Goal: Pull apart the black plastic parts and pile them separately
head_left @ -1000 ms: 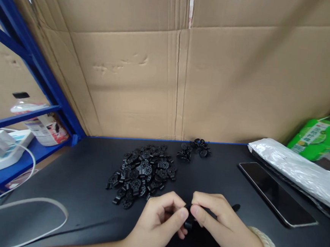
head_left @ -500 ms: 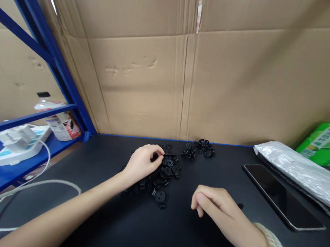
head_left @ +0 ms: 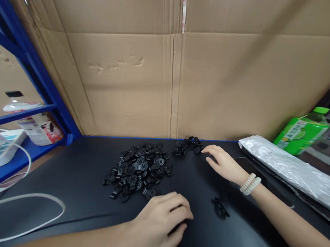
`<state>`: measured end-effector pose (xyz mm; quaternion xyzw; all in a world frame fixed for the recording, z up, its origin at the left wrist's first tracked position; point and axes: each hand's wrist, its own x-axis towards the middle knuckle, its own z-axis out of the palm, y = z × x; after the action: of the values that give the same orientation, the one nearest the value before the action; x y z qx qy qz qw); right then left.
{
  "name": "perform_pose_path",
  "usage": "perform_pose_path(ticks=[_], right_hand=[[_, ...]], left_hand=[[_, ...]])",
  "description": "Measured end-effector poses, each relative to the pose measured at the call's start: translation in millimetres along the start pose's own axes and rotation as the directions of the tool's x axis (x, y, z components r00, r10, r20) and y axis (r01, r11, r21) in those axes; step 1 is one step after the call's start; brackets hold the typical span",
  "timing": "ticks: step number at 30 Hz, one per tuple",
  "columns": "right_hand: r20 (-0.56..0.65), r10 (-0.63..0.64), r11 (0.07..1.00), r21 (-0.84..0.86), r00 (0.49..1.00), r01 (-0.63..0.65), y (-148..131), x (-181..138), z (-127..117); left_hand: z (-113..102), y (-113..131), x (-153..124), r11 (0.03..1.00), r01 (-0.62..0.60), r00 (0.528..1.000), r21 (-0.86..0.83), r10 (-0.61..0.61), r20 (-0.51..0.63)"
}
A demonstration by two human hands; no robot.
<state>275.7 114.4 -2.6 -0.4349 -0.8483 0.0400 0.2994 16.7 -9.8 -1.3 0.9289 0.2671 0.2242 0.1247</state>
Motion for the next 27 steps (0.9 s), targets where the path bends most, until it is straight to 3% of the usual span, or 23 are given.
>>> perform_pose_path(ticks=[4, 10, 16, 21, 24, 27], right_hand=[[0.002, -0.028, 0.999, -0.036, 1.0, 0.028, 13.0, 11.9, 17.6], [-0.036, -0.023, 0.999, -0.028, 0.999, 0.022, 17.1, 22.8, 25.8], [-0.144, -0.002, 0.996, 0.091, 0.99, 0.015, 1.1, 14.3, 19.4], [-0.288, 0.138, 0.966, 0.252, 0.948, -0.064, -4.6, 14.4, 14.6], [-0.318, 0.22, 0.921, 0.379, 0.922, -0.089, -12.7, 13.6, 10.6], [-0.297, 0.233, 0.875, 0.48, 0.926, -0.066, -34.2, 8.1, 6.4]], left_hand=[[3.6, 0.1, -1.9, 0.994, -0.105, 0.992, 0.038, 0.102, 0.076], [1.8, -1.3, -3.2, 0.99, -0.132, 0.988, 0.038, 0.129, 0.083], [1.6, -2.5, -3.6, 0.988, -0.154, 0.985, 0.021, 0.152, 0.08], [0.0, -3.2, -3.2, 0.989, -0.146, 0.987, -0.028, 0.147, 0.067], [-1.2, -2.2, -3.2, 0.986, -0.115, 0.993, -0.119, 0.117, 0.002], [0.1, -2.0, -3.1, 0.964, 0.02, 0.993, -0.265, -0.05, -0.108]])
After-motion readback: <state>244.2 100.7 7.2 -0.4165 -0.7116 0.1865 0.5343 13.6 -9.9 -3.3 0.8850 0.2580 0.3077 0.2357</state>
